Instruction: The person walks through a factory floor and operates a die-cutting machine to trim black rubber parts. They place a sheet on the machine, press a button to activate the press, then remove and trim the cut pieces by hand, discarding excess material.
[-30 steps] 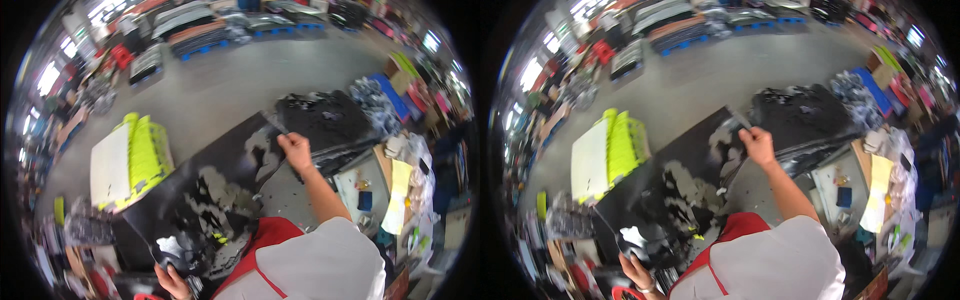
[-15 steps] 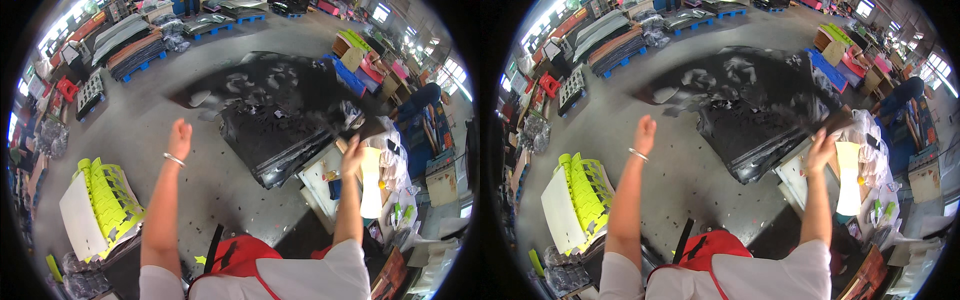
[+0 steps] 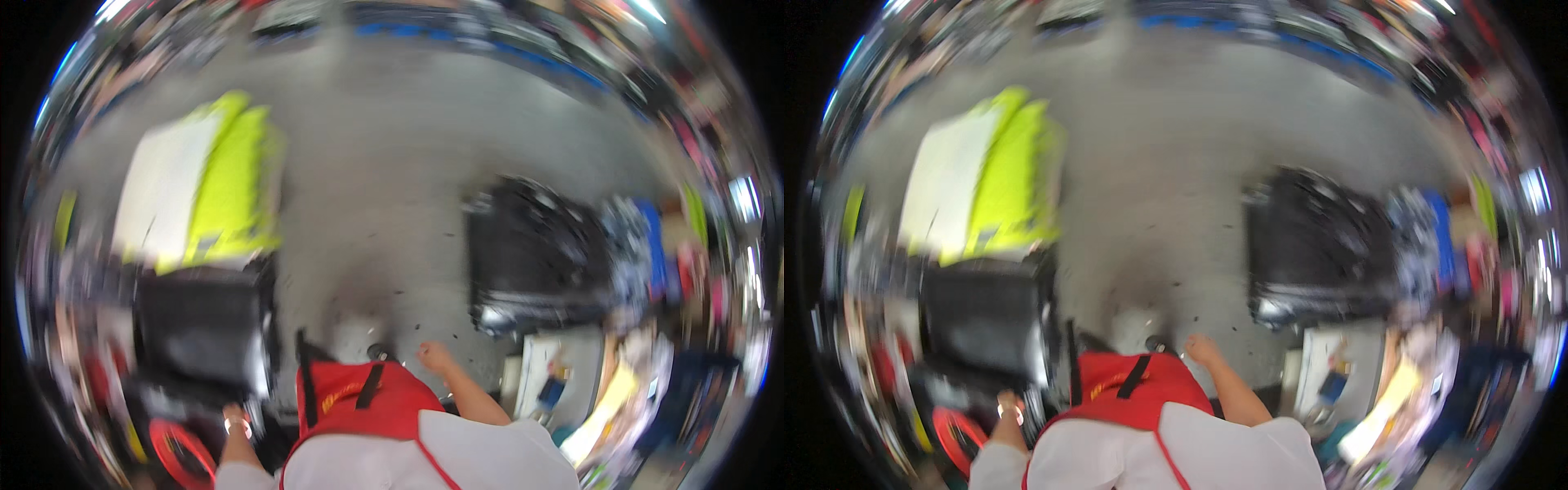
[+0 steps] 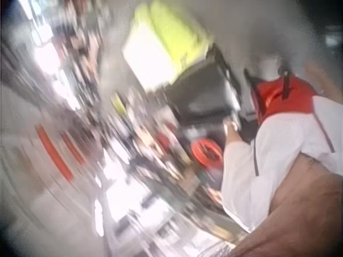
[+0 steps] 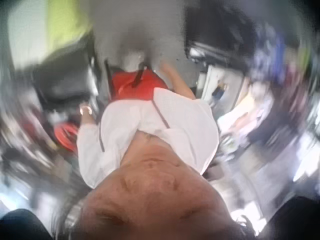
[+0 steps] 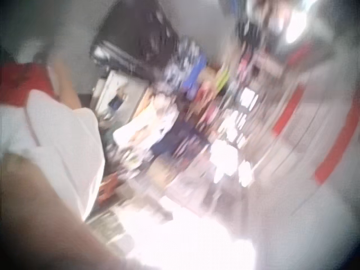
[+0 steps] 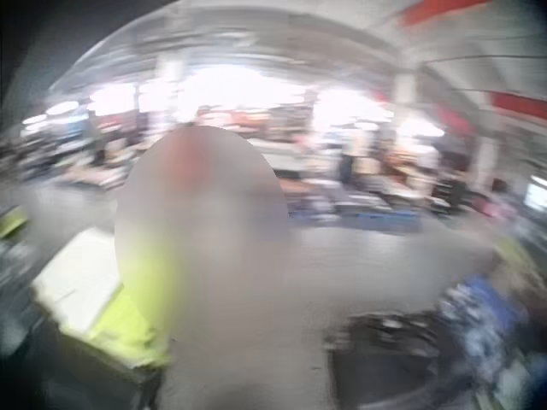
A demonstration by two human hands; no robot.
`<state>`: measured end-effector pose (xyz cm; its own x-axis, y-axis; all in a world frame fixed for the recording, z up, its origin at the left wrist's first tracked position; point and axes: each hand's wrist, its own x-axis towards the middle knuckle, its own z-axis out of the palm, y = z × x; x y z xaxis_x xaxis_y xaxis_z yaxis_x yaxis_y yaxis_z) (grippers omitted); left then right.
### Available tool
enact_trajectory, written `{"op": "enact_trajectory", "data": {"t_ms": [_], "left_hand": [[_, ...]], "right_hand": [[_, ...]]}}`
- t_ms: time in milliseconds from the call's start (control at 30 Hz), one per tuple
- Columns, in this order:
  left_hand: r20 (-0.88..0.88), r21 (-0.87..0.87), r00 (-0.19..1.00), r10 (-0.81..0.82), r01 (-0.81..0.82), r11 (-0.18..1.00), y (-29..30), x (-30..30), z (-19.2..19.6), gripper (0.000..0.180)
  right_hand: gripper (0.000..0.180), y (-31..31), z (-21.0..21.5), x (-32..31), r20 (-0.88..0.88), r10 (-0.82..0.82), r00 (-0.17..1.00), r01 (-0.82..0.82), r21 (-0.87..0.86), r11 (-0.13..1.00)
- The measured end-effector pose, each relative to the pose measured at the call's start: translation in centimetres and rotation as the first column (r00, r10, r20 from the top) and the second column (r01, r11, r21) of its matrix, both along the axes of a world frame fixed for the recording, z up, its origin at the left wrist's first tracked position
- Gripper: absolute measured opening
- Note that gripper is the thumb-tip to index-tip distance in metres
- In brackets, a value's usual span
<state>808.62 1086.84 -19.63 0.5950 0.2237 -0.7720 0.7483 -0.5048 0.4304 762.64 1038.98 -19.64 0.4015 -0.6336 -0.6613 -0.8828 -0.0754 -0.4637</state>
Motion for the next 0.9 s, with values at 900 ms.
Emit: {"op": "enact_trajectory", "data": {"t_ms": [900], "left_hand": [[-0.222,0.481,0.778,0.588,-0.437,0.760,7.6,5.0,-31.2,0.070]], "right_hand": [[0.022,9.7,5.6,37.6,-0.291,0.331,0.898,-0.210,0.378,0.902]]}}
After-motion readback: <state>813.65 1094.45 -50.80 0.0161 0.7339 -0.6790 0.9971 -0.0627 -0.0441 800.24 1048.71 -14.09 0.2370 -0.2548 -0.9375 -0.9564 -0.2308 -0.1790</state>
